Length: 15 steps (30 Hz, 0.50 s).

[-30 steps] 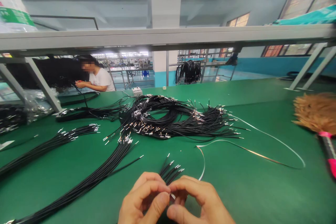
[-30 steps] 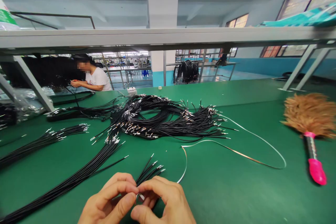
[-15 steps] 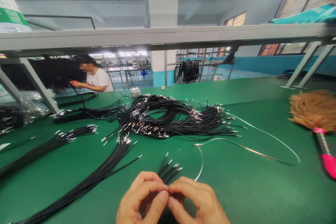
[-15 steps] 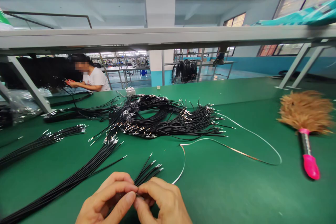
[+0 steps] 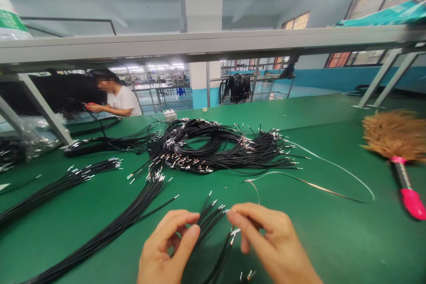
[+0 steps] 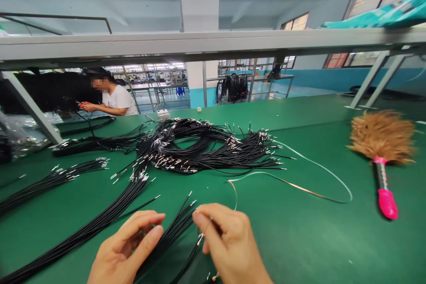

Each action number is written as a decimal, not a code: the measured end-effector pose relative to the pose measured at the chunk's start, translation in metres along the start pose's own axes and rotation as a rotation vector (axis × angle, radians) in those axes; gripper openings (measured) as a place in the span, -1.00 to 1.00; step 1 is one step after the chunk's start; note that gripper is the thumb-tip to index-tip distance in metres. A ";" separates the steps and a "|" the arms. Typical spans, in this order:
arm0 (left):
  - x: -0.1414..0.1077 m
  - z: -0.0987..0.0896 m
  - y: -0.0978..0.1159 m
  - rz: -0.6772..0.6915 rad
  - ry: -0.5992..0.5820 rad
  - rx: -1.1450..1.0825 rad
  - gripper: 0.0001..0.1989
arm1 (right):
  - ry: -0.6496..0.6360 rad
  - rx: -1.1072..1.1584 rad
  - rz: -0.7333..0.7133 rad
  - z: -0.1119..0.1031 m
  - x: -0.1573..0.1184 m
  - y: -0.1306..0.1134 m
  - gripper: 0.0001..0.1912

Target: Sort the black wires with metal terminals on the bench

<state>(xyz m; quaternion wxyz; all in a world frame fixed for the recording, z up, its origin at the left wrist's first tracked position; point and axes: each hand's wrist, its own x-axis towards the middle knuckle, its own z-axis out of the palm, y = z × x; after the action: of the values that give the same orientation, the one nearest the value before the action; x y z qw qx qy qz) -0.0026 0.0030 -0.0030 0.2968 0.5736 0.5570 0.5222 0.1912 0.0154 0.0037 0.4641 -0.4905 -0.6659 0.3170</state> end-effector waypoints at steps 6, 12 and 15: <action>0.002 0.015 -0.034 0.208 -0.217 0.373 -0.86 | 0.078 0.484 0.308 -0.014 0.020 0.008 -0.66; -0.004 0.028 -0.044 0.328 -0.252 0.459 -0.79 | 0.094 0.522 0.356 -0.014 0.021 0.019 -0.71; -0.004 0.023 -0.036 0.334 -0.193 0.418 -0.78 | 0.093 0.538 0.377 -0.011 0.020 0.023 -0.80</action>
<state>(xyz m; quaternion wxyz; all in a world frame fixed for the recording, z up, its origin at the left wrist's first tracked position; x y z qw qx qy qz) 0.0080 0.0122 -0.0437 0.1332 0.7532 0.5196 0.3807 0.2077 0.0411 -0.0064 0.5403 -0.4788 -0.4339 0.5390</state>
